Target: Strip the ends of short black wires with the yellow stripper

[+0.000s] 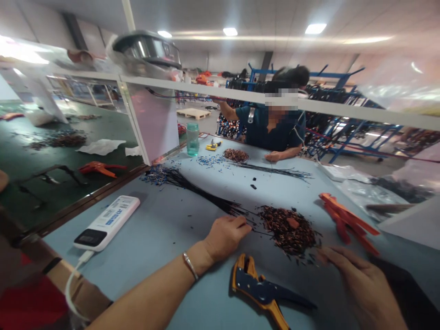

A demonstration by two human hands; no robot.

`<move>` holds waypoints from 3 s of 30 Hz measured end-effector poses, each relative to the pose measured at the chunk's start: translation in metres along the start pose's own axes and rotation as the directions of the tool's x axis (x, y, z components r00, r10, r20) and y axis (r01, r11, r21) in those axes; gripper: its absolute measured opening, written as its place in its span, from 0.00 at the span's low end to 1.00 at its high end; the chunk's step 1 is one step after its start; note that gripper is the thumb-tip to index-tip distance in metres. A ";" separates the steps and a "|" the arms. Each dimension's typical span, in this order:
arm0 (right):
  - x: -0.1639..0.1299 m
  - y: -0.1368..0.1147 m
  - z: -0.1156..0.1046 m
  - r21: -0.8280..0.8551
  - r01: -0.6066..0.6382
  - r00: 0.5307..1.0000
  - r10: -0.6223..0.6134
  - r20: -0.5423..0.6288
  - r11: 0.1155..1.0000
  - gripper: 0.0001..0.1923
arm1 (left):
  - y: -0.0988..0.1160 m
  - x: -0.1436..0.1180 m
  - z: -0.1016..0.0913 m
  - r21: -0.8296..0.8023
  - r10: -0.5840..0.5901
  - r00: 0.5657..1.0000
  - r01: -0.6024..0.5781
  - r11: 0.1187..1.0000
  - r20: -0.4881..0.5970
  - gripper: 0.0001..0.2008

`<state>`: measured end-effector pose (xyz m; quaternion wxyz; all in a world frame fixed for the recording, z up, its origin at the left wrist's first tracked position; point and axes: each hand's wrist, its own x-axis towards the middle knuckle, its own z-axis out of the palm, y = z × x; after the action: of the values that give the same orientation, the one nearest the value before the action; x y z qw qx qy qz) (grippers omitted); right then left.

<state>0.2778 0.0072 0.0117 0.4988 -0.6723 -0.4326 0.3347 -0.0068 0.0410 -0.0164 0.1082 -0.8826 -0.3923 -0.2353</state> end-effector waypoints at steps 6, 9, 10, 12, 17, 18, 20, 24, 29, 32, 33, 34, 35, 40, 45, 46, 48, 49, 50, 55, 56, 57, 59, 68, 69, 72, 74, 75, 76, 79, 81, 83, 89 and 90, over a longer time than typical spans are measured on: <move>0.003 0.006 0.006 0.044 0.050 0.989 -0.056 0.137 0.998 0.13 | -0.002 0.002 -0.002 -0.007 -0.161 0.987 0.160 0.987 -0.016 0.15; -0.009 0.001 0.016 0.013 0.057 0.979 -0.059 0.197 0.998 0.13 | -0.002 0.003 -0.003 -0.039 -0.233 0.971 0.231 0.972 -0.047 0.17; -0.014 -0.001 0.020 -0.005 0.071 0.973 -0.068 0.222 0.997 0.14 | -0.001 0.003 -0.003 -0.053 -0.236 0.970 0.233 0.971 -0.054 0.18; -0.025 -0.006 0.029 -0.038 0.105 0.955 -0.090 0.283 0.994 0.15 | 0.004 0.004 -0.005 -0.130 -0.193 0.979 0.183 0.974 -0.065 0.20; -0.053 -0.010 0.047 -0.092 0.232 0.890 -0.173 0.423 0.968 0.18 | 0.028 0.005 -0.011 -0.521 -0.023 0.997 -0.020 0.853 -0.077 0.15; -0.056 -0.010 0.049 -0.099 0.255 0.882 -0.189 0.432 0.962 0.18 | 0.032 0.005 -0.011 -0.554 -0.002 0.997 -0.038 0.832 -0.071 0.13; -0.061 -0.008 0.052 -0.115 0.291 0.876 -0.216 0.431 0.950 0.18 | 0.039 0.004 -0.012 -0.586 0.005 0.998 -0.041 0.809 -0.064 0.11; -0.062 -0.006 0.052 -0.138 0.302 0.886 -0.224 0.407 0.943 0.19 | 0.044 0.001 -0.010 -0.620 -0.047 0.998 0.013 0.785 -0.038 0.10; -0.060 -0.008 0.053 -0.109 0.224 0.871 -0.149 0.468 0.968 0.20 | 0.048 0.000 -0.009 -0.637 -0.077 0.996 0.027 0.770 -0.050 0.06; -0.060 -0.011 0.053 -0.078 0.159 0.879 -0.105 0.466 0.984 0.20 | 0.049 0.000 -0.010 -0.686 -0.146 0.989 0.097 0.721 -0.013 0.05; -0.059 -0.012 0.054 -0.067 0.135 0.881 -0.089 0.464 0.989 0.20 | 0.050 0.001 -0.010 -0.695 -0.161 0.987 0.117 0.709 0.002 0.05; -0.059 -0.013 0.054 -0.056 0.111 0.882 -0.072 0.465 0.992 0.20 | 0.050 0.001 -0.011 -0.700 -0.170 0.985 0.131 0.702 0.014 0.05; -0.058 -0.013 0.053 -0.049 0.087 0.884 -0.054 0.465 0.995 0.20 | 0.050 0.001 -0.011 -0.702 -0.175 0.984 0.138 0.698 0.020 0.04; -0.055 -0.012 0.050 -0.041 0.033 0.886 -0.010 0.464 0.999 0.20 | 0.047 0.001 -0.012 -0.689 -0.106 0.994 0.066 0.722 -0.016 0.04; -0.053 -0.013 0.048 -0.068 0.043 0.872 -0.004 0.490 0.997 0.21 | 0.044 0.000 -0.011 -0.622 -0.005 0.998 -0.032 0.783 -0.058 0.06; -0.052 -0.013 0.048 -0.070 0.045 0.870 -0.005 0.493 0.997 0.21 | 0.044 0.000 -0.010 -0.610 0.003 0.998 -0.038 0.792 -0.059 0.06; -0.051 -0.013 0.048 -0.072 0.053 0.869 -0.010 0.495 0.996 0.20 | 0.044 0.000 -0.010 -0.591 0.007 0.999 -0.037 0.806 -0.053 0.06; -0.050 -0.013 0.048 -0.072 0.061 0.871 -0.018 0.492 0.996 0.20 | 0.044 0.000 -0.010 -0.584 0.007 0.999 -0.032 0.811 -0.046 0.05; -0.049 -0.012 0.048 -0.072 0.072 0.873 -0.028 0.486 0.995 0.20 | 0.044 0.000 -0.010 -0.576 0.004 0.999 -0.026 0.817 -0.038 0.05; -0.045 -0.008 0.045 -0.072 0.164 0.896 -0.118 0.429 0.984 0.19 | 0.043 0.000 -0.010 -0.561 -0.047 0.999 0.025 0.827 -0.025 0.05; -0.045 -0.008 0.044 -0.069 0.184 0.901 -0.140 0.411 0.980 0.18 | 0.043 0.000 -0.010 -0.564 -0.057 0.998 0.031 0.825 -0.028 0.05; -0.045 -0.007 0.044 -0.067 0.207 0.903 -0.164 0.396 0.976 0.17 | 0.043 0.000 -0.010 -0.567 -0.061 0.998 0.034 0.823 -0.030 0.04; -0.046 -0.005 0.046 -0.072 0.265 0.894 -0.217 0.393 0.962 0.15 | 0.043 0.000 -0.010 -0.567 -0.059 0.998 0.033 0.823 -0.028 0.04; -0.052 -0.006 0.050 -0.105 0.490 0.777 -0.379 0.503 0.865 0.13 | 0.043 -0.001 -0.009 -0.566 0.014 1.000 -0.011 0.824 0.000 0.04; -0.051 -0.005 0.049 -0.114 0.480 0.782 -0.365 0.506 0.870 0.13 | 0.043 -0.001 -0.009 -0.562 0.021 1.000 -0.011 0.827 0.010 0.04; -0.048 -0.002 0.046 -0.134 0.454 0.793 -0.331 0.511 0.881 0.15 | 0.045 0.000 -0.010 -0.547 0.043 0.998 -0.013 0.837 0.041 0.04; -0.047 -0.001 0.044 -0.152 0.435 0.800 -0.303 0.517 0.887 0.15 | 0.045 0.000 -0.010 -0.532 0.046 0.997 -0.008 0.846 0.059 0.03; -0.047 0.000 0.043 -0.159 0.421 0.809 -0.291 0.511 0.893 0.16 | 0.046 -0.001 -0.010 -0.524 0.047 0.997 -0.006 0.852 0.064 0.03; -0.047 0.000 0.043 -0.163 0.405 0.820 -0.279 0.500 0.899 0.16 | 0.046 -0.001 -0.010 -0.518 0.046 0.997 -0.006 0.855 0.066 0.03; -0.048 -0.002 0.043 -0.163 0.364 0.856 -0.260 0.447 0.917 0.16 | 0.045 -0.001 -0.009 -0.500 0.048 0.997 -0.011 0.866 0.063 0.03; -0.049 -0.003 0.043 -0.165 0.356 0.864 -0.256 0.434 0.920 0.15 | 0.045 -0.001 -0.008 -0.489 0.049 0.996 -0.010 0.872 0.068 0.03; -0.050 -0.004 0.044 -0.171 0.360 0.867 -0.261 0.425 0.917 0.15 | 0.044 -0.001 -0.008 -0.481 0.050 0.996 -0.009 0.877 0.073 0.03; -0.038 0.003 0.036 -0.224 0.379 0.859 -0.251 0.446 0.898 0.15 | 0.043 -0.001 -0.009 -0.485 0.038 0.997 -0.003 0.874 0.063 0.02; -0.034 0.005 0.034 -0.236 0.374 0.864 -0.245 0.439 0.897 0.15 | 0.042 -0.001 -0.009 -0.490 0.030 0.998 0.002 0.872 0.058 0.02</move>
<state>0.2354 -0.0120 -0.0019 0.3348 -0.5810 -0.6759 0.3059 0.0211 0.0087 -0.0088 -0.1294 -0.8911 -0.3168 -0.2980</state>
